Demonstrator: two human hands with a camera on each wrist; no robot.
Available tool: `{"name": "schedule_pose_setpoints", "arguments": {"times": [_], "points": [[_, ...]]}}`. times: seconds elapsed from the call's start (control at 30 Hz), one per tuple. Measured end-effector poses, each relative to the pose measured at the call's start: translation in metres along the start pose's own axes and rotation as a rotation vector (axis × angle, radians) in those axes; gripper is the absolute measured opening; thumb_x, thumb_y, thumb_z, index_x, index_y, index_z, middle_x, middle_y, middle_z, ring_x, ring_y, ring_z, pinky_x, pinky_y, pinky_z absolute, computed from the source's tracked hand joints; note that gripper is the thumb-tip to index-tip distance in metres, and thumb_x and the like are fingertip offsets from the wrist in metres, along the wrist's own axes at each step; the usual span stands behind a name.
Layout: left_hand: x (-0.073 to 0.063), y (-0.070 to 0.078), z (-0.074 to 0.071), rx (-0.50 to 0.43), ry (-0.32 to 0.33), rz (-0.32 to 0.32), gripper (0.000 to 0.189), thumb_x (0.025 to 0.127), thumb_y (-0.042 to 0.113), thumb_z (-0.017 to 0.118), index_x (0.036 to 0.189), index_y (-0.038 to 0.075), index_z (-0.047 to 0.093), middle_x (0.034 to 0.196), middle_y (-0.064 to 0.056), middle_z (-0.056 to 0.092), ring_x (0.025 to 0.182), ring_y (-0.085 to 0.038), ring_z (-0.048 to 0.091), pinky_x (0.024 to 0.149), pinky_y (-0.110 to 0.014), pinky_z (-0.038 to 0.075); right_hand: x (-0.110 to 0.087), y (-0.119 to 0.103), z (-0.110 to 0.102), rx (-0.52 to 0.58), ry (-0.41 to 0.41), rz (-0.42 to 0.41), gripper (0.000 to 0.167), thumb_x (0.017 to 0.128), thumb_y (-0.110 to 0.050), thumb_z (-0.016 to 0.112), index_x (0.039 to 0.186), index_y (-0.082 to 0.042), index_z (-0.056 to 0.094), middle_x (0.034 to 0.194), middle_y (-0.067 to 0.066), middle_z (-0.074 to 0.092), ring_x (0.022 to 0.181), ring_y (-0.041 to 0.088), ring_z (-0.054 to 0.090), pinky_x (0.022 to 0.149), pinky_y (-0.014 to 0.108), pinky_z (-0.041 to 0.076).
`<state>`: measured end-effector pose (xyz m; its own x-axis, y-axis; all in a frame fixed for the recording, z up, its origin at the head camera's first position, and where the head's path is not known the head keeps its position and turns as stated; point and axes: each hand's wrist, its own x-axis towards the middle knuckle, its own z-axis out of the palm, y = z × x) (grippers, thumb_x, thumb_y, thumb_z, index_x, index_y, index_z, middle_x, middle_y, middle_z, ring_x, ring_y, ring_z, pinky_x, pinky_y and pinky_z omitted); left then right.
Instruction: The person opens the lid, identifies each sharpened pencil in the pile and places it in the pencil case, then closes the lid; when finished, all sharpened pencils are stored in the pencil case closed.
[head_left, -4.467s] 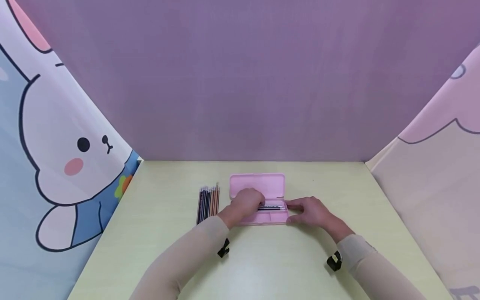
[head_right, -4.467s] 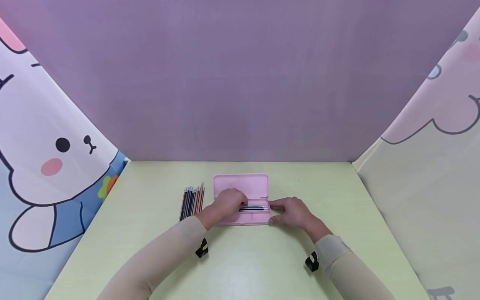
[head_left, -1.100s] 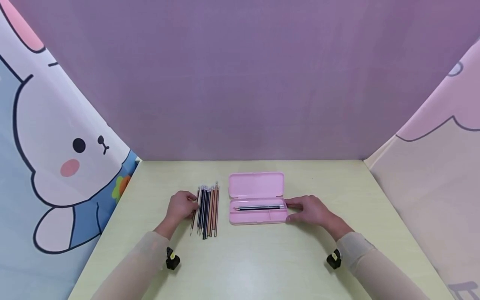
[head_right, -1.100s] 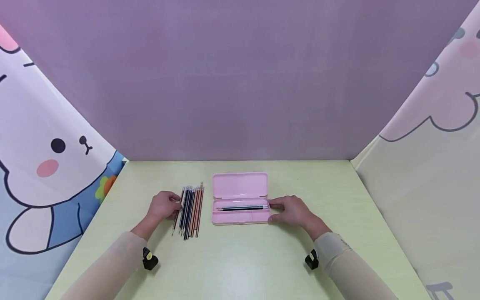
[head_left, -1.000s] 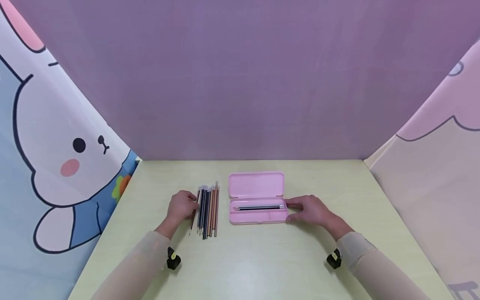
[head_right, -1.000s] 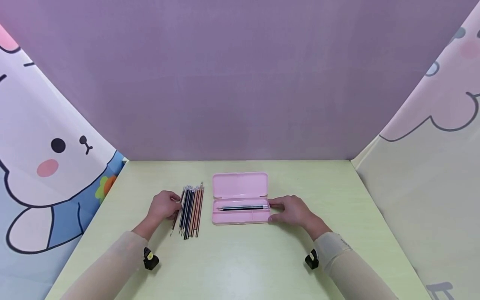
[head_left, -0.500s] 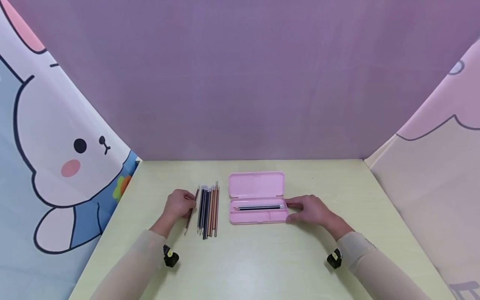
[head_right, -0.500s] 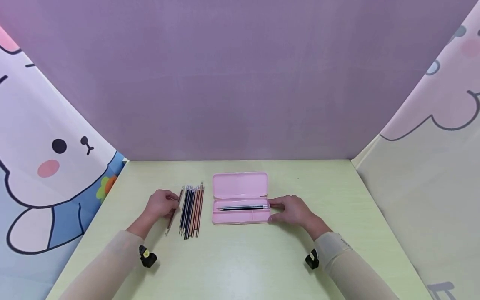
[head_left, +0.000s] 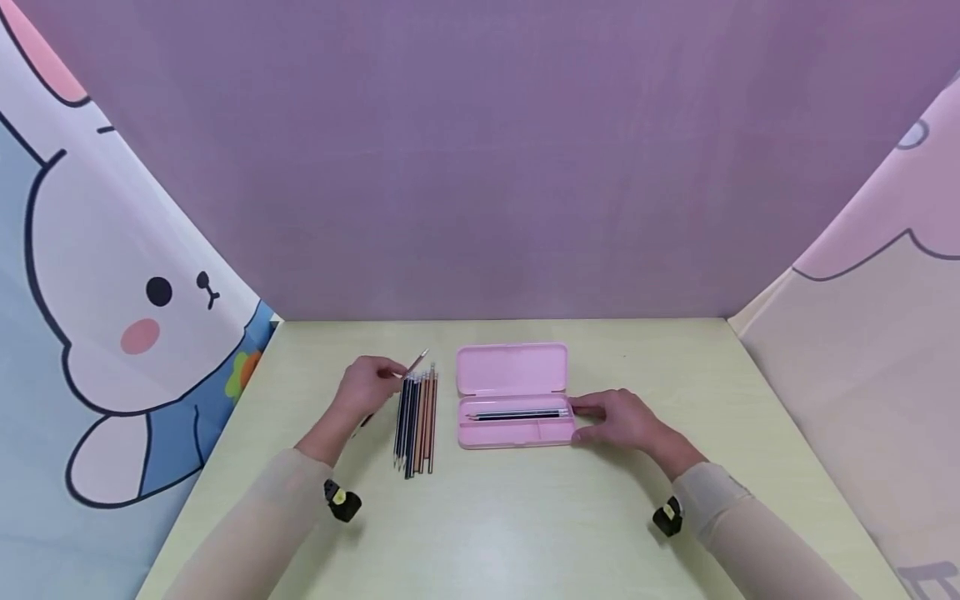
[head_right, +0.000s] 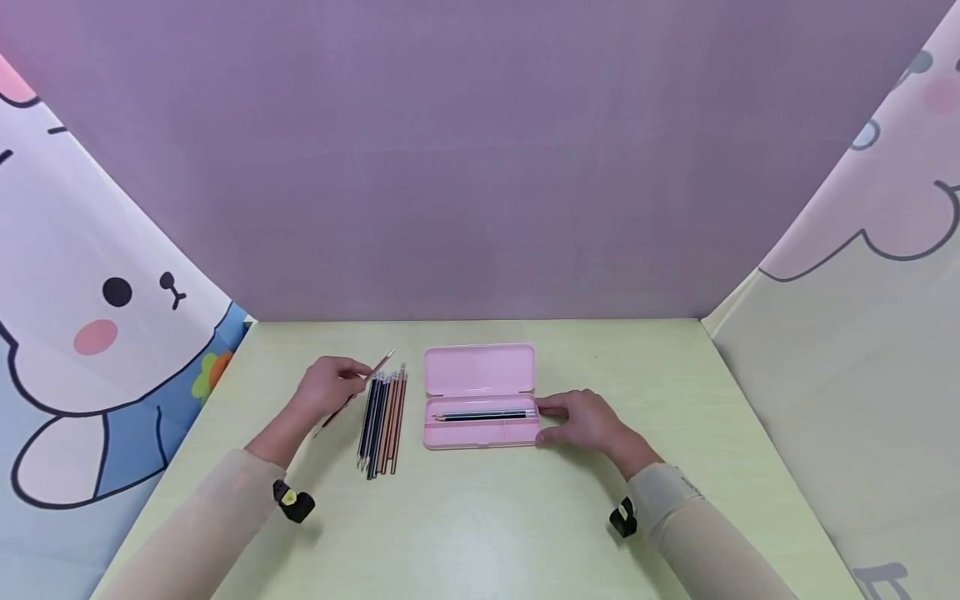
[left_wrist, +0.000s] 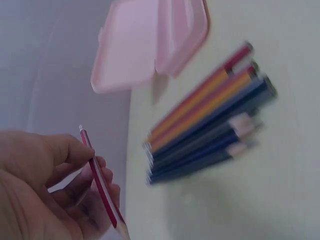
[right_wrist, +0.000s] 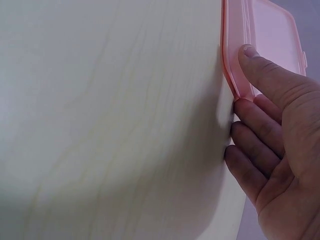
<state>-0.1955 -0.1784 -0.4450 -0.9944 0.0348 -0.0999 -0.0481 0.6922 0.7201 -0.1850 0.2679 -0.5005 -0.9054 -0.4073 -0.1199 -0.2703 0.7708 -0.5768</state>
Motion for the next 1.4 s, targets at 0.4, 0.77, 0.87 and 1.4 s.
{"name": "schedule_pose_setpoints", "arguments": {"times": [0.4, 0.77, 0.87, 1.4], "points": [[0.018, 0.055, 0.05, 0.023, -0.243, 0.287, 0.022, 0.094, 0.003, 0.066, 0.113, 0.007, 0.078, 0.095, -0.005, 0.072, 0.084, -0.016, 0.065, 0.066, -0.027, 0.056, -0.001, -0.004, -0.001, 0.003, -0.01, -0.016, 0.065, 0.077, -0.037, 0.091, 0.135, -0.02, 0.068, 0.119, -0.006, 0.076, 0.122, 0.022, 0.068, 0.111, 0.054, 0.046], [0.032, 0.08, 0.113, 0.13, -0.319, 0.381, 0.02, 0.09, 0.0, 0.07, 0.105, 0.008, 0.08, 0.103, -0.004, 0.078, 0.089, -0.015, 0.069, 0.085, -0.03, 0.059, -0.001, -0.004, -0.001, 0.021, -0.024, -0.002, 0.064, 0.078, -0.036, 0.09, 0.135, -0.019, 0.068, 0.118, -0.006, 0.076, 0.123, 0.024, 0.067, 0.114, 0.058, 0.041], [0.031, 0.084, 0.127, 0.199, -0.306, 0.428, 0.019, 0.091, 0.002, 0.07, 0.105, 0.01, 0.081, 0.104, -0.002, 0.078, 0.098, -0.017, 0.07, 0.094, -0.032, 0.057, -0.001, -0.005, 0.0, 0.017, -0.018, 0.009, 0.064, 0.077, -0.037, 0.09, 0.136, -0.02, 0.068, 0.119, -0.006, 0.076, 0.124, 0.024, 0.066, 0.116, 0.058, 0.039], [0.03, 0.097, 0.164, 0.526, -0.255, 0.532, 0.022, 0.096, 0.007, 0.065, 0.105, 0.019, 0.082, 0.105, 0.005, 0.078, 0.1, -0.014, 0.071, 0.093, -0.028, 0.057, -0.002, -0.005, -0.001, -0.029, 0.004, -0.006, 0.065, 0.078, -0.039, 0.089, 0.136, -0.019, 0.068, 0.12, -0.006, 0.076, 0.126, 0.027, 0.065, 0.109, 0.054, 0.047]]}}
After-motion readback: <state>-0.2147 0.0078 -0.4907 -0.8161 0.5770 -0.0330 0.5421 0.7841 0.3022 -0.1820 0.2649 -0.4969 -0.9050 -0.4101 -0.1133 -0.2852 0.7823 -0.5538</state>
